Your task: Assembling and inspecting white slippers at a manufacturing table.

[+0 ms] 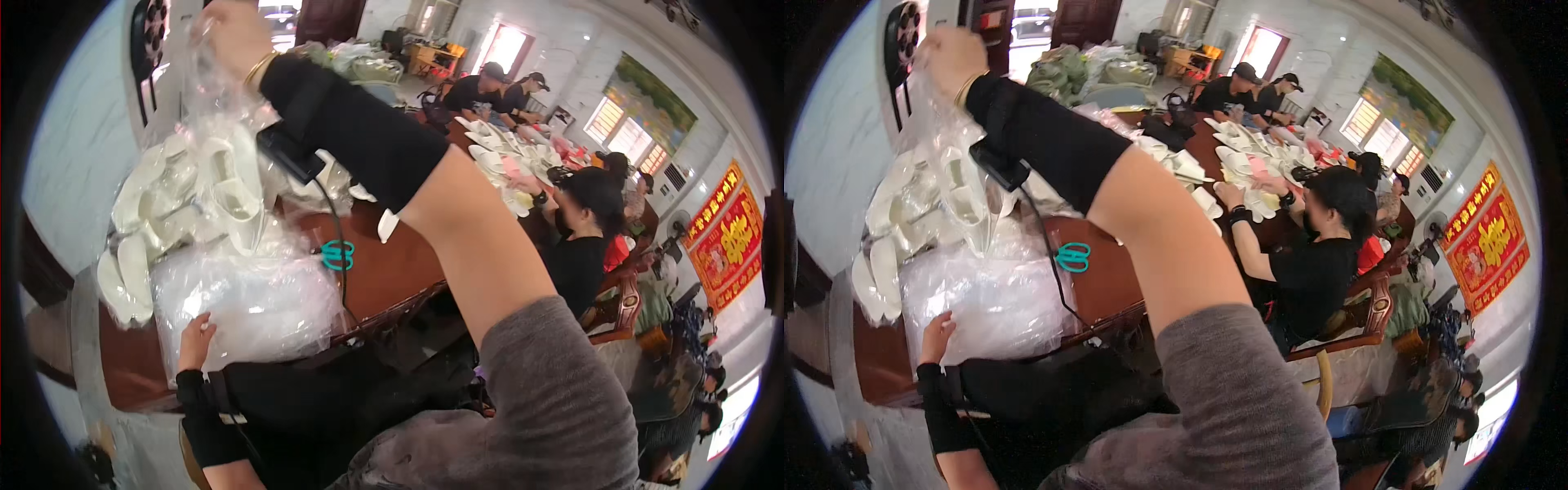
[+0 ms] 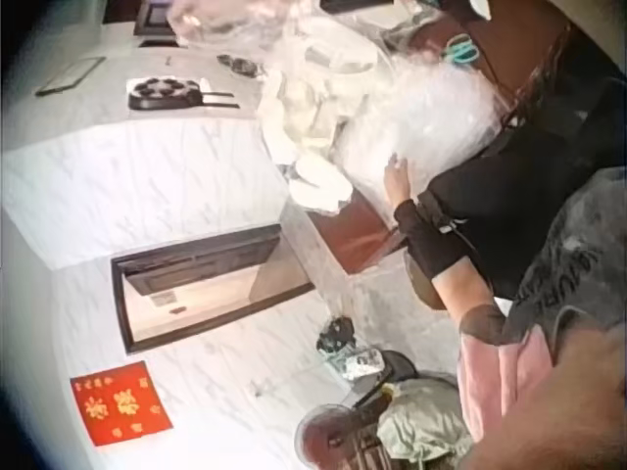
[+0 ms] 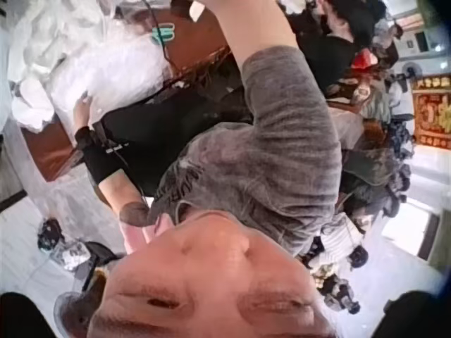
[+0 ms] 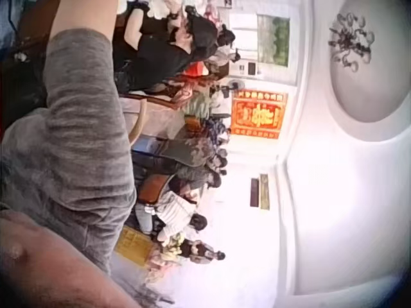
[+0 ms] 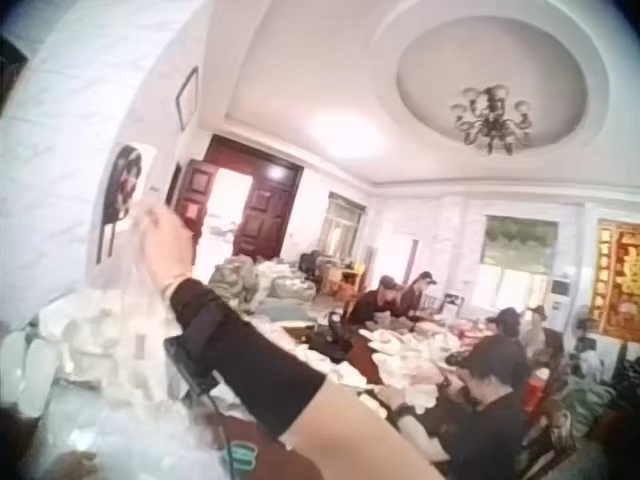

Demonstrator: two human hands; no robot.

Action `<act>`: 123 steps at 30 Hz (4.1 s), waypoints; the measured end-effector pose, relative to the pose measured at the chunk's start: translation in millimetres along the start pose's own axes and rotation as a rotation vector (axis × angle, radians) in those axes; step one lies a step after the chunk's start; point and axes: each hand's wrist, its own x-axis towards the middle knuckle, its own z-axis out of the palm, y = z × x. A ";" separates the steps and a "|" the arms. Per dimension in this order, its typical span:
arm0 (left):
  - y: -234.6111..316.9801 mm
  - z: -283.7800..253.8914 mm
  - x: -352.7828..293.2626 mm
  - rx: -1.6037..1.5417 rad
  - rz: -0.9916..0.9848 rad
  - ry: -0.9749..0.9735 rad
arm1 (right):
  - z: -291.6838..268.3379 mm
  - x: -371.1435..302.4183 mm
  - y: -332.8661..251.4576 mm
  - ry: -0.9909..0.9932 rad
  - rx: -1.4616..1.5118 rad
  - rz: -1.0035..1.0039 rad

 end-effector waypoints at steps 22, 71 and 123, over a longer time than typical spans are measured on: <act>56.5 -15.1 -38.9 -0.439 -0.308 -0.140 | -139.8 -352.5 68.5 -0.381 0.810 1.612; 47.5 -32.5 -47.7 -0.789 -0.577 0.042 | 5.5 -405.9 22.1 -1.022 1.163 1.395; -1.9 -33.7 -71.2 -0.087 -0.245 0.489 | 61.9 -410.3 25.9 -1.102 0.725 1.176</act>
